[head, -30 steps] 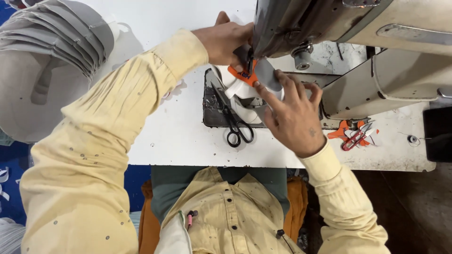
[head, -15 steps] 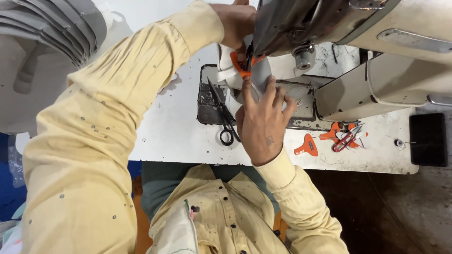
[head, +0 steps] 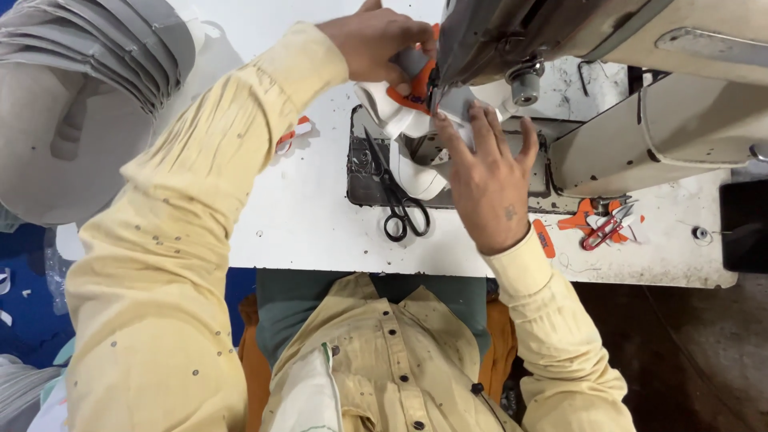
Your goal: The person sews orange plastic pieces onto white shoe parts using a sewing machine. They repeatedly pick up a shoe part, attach an orange piece, sew it, and trim the excess thread with scissors.
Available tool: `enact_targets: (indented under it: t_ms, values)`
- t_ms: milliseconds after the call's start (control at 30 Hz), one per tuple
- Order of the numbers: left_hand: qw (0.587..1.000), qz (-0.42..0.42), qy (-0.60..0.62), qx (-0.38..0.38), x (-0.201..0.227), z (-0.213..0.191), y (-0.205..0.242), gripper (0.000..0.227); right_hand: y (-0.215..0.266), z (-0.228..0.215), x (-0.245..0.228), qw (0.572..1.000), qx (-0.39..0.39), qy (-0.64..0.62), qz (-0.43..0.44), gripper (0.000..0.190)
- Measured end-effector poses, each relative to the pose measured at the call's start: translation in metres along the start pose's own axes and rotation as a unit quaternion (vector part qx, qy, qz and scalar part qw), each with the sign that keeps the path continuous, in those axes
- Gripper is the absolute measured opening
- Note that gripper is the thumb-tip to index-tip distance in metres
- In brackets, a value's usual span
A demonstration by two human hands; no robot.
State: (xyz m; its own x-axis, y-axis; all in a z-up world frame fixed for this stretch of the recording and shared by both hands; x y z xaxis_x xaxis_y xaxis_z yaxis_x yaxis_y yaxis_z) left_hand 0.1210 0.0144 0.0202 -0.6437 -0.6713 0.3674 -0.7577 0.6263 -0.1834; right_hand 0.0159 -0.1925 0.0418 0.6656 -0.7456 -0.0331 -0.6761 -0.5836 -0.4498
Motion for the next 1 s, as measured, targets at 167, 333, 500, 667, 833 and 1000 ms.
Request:
enact_targets:
  t_ms: [167,333,500,667,833,1000]
  values:
    - [0.998,-0.067,0.010,0.016,0.000,0.002,0.021,0.052,-0.007,0.002,0.020,0.999,0.007,-0.040,-0.014,0.054]
    - [0.997,-0.060,-0.015,0.053,0.001,0.005,0.029,0.054,-0.006,0.005,0.022,0.996,-0.022,-0.080,-0.016,0.062]
    - [0.996,-0.049,-0.001,0.068,-0.003,0.009,0.028,0.050,0.001,0.009,0.018,0.998,-0.005,-0.061,-0.030,0.064]
    - [0.995,-0.070,-0.007,0.065,-0.002,0.008,0.030,0.056,-0.005,0.010,0.021,0.997,-0.015,-0.076,-0.028,0.066]
    - [0.996,-0.056,-0.002,0.074,-0.004,0.009,0.031,0.053,-0.005,0.018,0.024,0.996,-0.010,-0.081,-0.032,0.064]
    - [0.994,-0.074,0.011,0.079,-0.008,0.010,0.031,0.061,-0.004,0.015,0.023,0.996,0.010,-0.069,-0.047,0.062]
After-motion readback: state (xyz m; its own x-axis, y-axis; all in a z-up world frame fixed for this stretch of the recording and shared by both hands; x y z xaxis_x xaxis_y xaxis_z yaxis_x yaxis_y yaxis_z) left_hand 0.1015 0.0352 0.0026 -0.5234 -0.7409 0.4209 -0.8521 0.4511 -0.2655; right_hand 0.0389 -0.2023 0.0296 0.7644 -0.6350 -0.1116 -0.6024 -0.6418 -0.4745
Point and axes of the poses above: each hand's wrist, its own y-axis away from the middle knuckle, its own z-axis out of the palm, x = y × z, the point moved 6 cm from there along -y, towards the middle knuckle, and after that the axes turned 5 degrees about z, right-handed, at the moved point
